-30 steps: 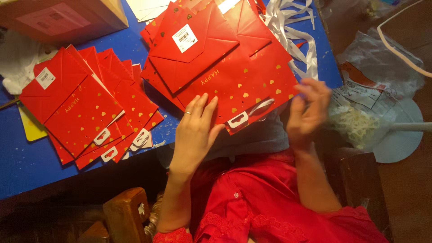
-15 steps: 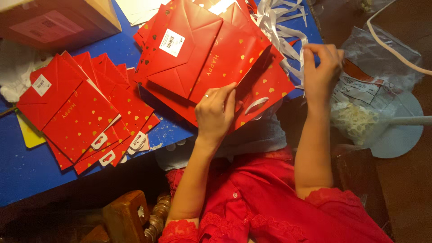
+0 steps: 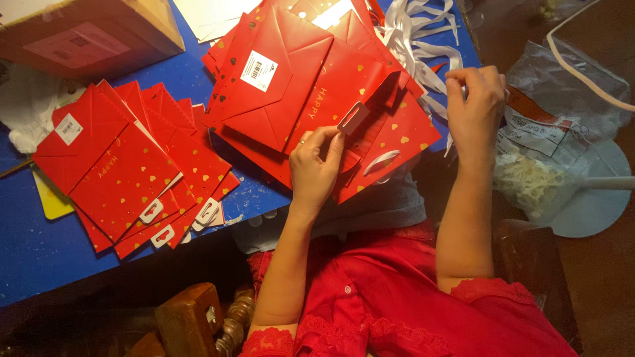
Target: The person ties red and white ribbons onto stacks of red Valentine's Day cards. They thread the ribbon through a slot on the card, pull it taut, and tie a bow. The finished cards are stacked on the table.
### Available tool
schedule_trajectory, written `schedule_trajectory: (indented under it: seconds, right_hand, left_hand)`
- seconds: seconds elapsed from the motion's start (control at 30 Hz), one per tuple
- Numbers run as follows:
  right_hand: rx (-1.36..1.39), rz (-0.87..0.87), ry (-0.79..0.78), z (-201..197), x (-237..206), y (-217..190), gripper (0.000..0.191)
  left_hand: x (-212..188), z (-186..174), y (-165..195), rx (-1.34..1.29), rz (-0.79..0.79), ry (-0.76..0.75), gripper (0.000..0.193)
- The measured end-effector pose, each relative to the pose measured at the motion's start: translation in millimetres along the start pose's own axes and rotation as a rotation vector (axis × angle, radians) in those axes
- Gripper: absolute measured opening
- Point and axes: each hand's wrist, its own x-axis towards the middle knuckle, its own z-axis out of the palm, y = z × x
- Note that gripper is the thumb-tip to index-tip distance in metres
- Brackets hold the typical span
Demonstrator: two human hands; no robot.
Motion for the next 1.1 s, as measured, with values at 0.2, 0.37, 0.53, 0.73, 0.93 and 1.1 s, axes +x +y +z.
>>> schedule_trajectory:
  seconds: [0.2,0.37,0.53,0.73,0.93,1.1]
  right_hand:
    - [-0.071,-0.071,0.013,2,6,-2,0.011]
    - [-0.096,-0.213,-0.047,14,25,0,0.016]
    - [-0.183,-0.209,-0.048,14,33,-6,0.008]
    - [0.262,-0.058,0.068,-13,40,-41,0.008]
    - [0.449,-0.278,0.087,-30,66,-104,0.006]
    - [1.102,-0.048,-0.069,-43,57,-143,0.016]
  left_hand:
    - [-2,0,-1,-0.008,-0.021,0.004,0.014]
    - [-2,0,1,-0.021,-0.028,-0.008,0.014]
    - [-1,-3,2,-0.060,-0.040,0.004,0.014]
    - [1,-7,0,-0.039,-0.056,-0.010,0.015]
    - [0,-10,1,-0.064,-0.035,0.004,0.015]
    - [1,-13,1,-0.049,-0.091,-0.012,0.015]
